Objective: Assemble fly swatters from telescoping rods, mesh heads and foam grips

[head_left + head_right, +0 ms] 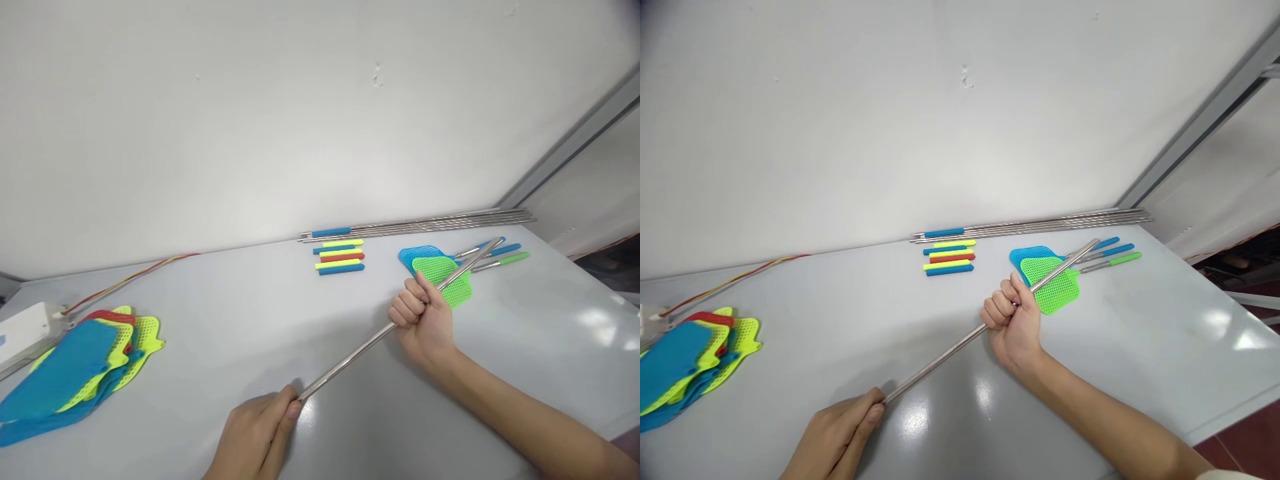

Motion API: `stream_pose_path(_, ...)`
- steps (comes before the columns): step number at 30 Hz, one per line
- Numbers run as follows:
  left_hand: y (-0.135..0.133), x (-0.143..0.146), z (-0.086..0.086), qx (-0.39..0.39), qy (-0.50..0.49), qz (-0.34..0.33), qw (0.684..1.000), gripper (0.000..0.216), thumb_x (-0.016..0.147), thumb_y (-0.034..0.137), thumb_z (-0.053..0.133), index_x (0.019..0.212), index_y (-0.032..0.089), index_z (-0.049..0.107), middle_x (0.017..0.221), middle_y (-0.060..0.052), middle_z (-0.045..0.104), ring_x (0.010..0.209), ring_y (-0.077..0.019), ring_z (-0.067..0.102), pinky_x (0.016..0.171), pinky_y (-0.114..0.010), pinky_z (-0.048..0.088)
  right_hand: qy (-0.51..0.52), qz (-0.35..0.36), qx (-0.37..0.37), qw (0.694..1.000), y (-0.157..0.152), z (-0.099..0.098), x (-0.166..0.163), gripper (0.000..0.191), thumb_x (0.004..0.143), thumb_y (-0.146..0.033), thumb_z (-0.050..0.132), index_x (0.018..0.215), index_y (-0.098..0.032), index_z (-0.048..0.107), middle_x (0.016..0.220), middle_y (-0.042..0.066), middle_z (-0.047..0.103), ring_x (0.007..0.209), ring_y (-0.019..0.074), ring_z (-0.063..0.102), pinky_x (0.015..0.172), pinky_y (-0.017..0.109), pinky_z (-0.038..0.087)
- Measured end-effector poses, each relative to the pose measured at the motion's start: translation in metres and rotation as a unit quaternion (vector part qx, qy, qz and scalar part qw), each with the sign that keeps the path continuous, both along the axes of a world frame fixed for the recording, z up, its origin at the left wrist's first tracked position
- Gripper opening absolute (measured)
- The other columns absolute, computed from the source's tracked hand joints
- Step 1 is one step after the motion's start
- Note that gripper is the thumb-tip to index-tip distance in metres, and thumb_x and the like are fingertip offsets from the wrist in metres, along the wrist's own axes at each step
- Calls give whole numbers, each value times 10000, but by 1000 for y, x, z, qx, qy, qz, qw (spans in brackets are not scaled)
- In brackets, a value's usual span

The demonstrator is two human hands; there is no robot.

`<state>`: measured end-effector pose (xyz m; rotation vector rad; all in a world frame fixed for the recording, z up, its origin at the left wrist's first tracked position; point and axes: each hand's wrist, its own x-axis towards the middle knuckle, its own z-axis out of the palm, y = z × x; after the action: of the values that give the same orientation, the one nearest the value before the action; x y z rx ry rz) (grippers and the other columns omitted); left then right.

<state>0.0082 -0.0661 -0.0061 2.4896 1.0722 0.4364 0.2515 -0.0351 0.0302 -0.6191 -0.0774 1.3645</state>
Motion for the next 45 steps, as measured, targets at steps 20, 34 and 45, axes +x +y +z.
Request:
stream_pose_path(20,0,2,5,-15,6,4,1000,213,832,206,266,620,212,287,435,66,377,363,-94,383,380,-193,287,-23,1,-7,1000,-6,-2,-9,397,786,-310,425,518,-183,161,413,-86,60,364,65,46,334,220,78)
stream_pose_path(34,-2,1,5,-43,19,6,999,210,837,221,257,632,213,302,458,56,398,394,-103,404,405,-203,298,-13,1,-9,1000,-10,-4,-14,402,777,-309,453,516,-182,175,419,-84,65,367,67,50,337,223,80)
stream_pose_path(45,-2,-2,2,-70,24,10,997,207,842,226,247,645,211,310,486,50,412,423,-108,419,429,-211,290,-6,0,-12,1000,-12,-3,-17,390,782,-305,446,512,-181,194,422,-83,65,365,66,55,337,221,84)
